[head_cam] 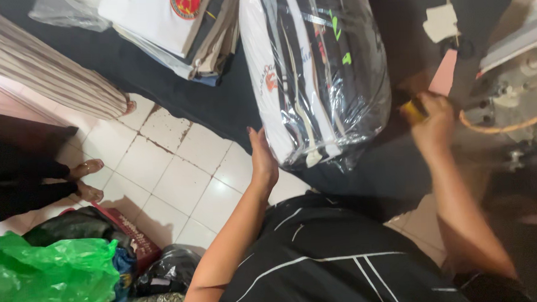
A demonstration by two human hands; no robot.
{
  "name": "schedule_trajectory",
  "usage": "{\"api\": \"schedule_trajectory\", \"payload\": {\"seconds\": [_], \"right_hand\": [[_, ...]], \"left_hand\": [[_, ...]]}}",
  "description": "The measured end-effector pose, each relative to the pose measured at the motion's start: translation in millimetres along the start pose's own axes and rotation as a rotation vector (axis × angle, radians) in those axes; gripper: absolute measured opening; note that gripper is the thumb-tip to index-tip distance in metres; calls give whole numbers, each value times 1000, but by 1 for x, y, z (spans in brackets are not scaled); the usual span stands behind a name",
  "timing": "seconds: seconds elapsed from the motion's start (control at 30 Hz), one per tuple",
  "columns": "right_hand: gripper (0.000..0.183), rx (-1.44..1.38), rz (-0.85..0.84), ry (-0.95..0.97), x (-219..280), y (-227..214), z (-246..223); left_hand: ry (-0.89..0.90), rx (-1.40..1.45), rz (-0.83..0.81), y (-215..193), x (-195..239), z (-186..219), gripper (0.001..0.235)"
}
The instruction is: The person uses a yellow stapler to seal a plastic-wrapped bundle of folded clothes on a table. They repeatedly staple the edges of the plastic packaging to secure it. After stapling, they pick up a stack of white polo shirts with black collars and place them on the table.
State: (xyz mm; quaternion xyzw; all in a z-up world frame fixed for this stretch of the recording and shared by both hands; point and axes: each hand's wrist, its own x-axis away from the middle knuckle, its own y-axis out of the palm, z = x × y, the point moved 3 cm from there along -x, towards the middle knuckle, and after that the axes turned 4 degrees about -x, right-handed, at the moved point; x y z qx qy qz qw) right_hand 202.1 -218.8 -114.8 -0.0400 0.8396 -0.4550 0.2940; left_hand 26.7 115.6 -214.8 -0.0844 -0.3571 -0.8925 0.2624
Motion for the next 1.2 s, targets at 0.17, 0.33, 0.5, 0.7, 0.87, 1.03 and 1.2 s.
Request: {"api": "schedule_trajectory", "payload": {"seconds": [0.17,0.33,0.5,0.7,0.87,1.03,1.2], "right_hand": [[59,79,-90,104,4,7,3],[70,-867,-151,150,-17,7,-46],[80,-830,-195,72,-23,28,-97],[84,-994,-158,112,-15,30,-95],[92,-1550,-130,246,12,40,-89],[75,-1799,32,508,64,90,-71],[54,-1882,-6,809,92,163,-52]], "left_hand": [[-98,185,50,9,-3,4,91],[-77,303,8,18,-9,0,88],[91,339,-142,36,-7,8,67],[31,384,-54,58,9,21,65],[58,188,1,73,6,49,60],[145,-144,71,86,-12,84,60],[452,-689,65,146,-49,123,57]]}}
